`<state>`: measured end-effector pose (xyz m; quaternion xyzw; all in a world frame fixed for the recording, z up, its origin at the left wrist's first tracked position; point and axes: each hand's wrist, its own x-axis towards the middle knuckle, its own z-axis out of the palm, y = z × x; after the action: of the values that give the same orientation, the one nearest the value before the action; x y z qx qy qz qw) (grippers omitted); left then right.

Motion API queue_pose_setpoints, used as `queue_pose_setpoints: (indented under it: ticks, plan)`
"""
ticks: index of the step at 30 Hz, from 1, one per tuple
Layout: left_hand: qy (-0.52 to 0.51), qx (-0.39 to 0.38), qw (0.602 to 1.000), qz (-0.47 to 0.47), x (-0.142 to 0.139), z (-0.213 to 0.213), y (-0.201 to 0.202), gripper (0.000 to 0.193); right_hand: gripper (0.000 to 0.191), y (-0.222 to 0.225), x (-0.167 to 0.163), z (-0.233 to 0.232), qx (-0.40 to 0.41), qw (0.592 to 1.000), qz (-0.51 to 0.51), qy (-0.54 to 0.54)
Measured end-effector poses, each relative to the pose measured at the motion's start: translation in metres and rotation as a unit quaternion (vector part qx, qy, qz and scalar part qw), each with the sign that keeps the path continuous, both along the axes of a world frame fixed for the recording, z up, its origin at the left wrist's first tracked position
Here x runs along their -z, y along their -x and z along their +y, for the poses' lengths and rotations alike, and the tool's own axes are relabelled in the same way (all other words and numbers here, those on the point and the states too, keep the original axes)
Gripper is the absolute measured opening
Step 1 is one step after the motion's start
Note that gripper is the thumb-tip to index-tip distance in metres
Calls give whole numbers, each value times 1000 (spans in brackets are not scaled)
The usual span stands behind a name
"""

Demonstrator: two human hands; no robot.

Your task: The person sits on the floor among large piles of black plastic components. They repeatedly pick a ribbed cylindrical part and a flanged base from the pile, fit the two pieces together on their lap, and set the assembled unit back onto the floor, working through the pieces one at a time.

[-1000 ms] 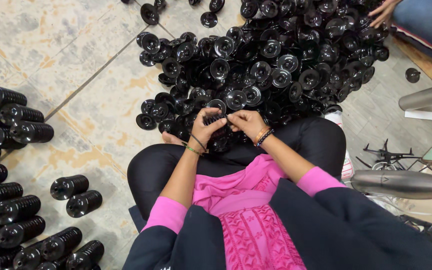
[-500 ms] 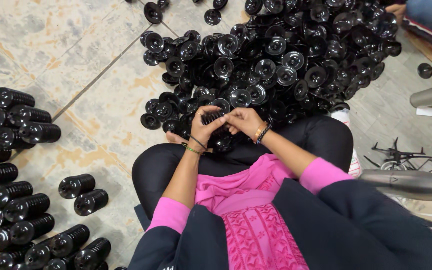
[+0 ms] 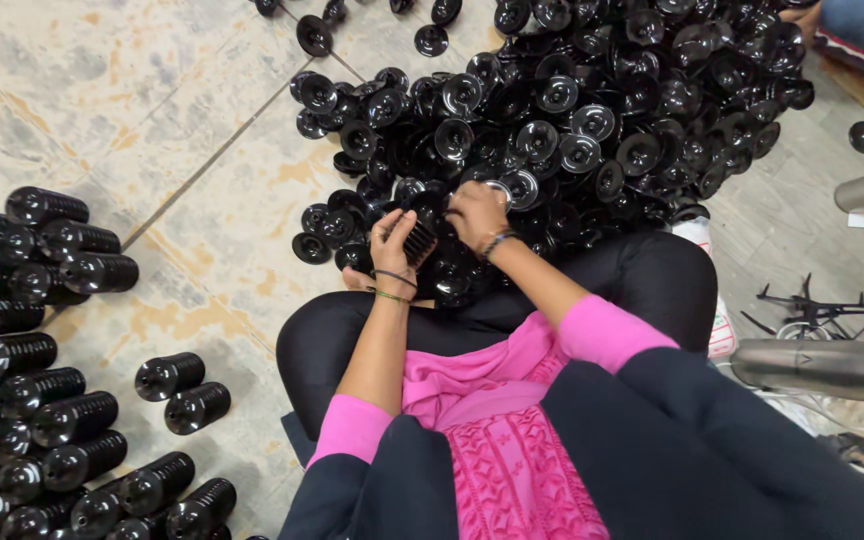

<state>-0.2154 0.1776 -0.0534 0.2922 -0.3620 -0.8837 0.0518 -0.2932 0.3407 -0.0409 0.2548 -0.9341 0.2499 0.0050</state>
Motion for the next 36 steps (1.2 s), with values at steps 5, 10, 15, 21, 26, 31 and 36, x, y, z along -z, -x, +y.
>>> queue_pose_setpoints:
  ticks: [5, 10, 15, 21, 26, 31, 36]
  plan:
    - [-25, 82, 996, 26, -1, 11, -1, 37, 29, -27, -28, 22, 114, 936, -163, 290]
    - [-18, 119, 992, 41, -7, 9, -5, 35, 36, -31, -52, 40, -148, 918, -242, 276]
    - [96, 181, 974, 101, -14, 11, -13, 39, 37, -5, -30, 64, -155, 826, -432, 328]
    - [263, 211, 930, 144, -11, 19, -24, 41, 20, -11, -9, 65, 18, 748, -547, 374]
    - [20, 108, 988, 107, 4, 14, -4, 37, 34, 76, -40, 19, -67, 970, -199, 125]
    - [-50, 97, 993, 40, 9, 6, 1, 34, 42, 121, -55, -34, 35, 980, 169, -95]
    - [-71, 75, 994, 20, 14, 7, 2, 32, 16, 103, -46, -9, 35, 993, 112, 8]
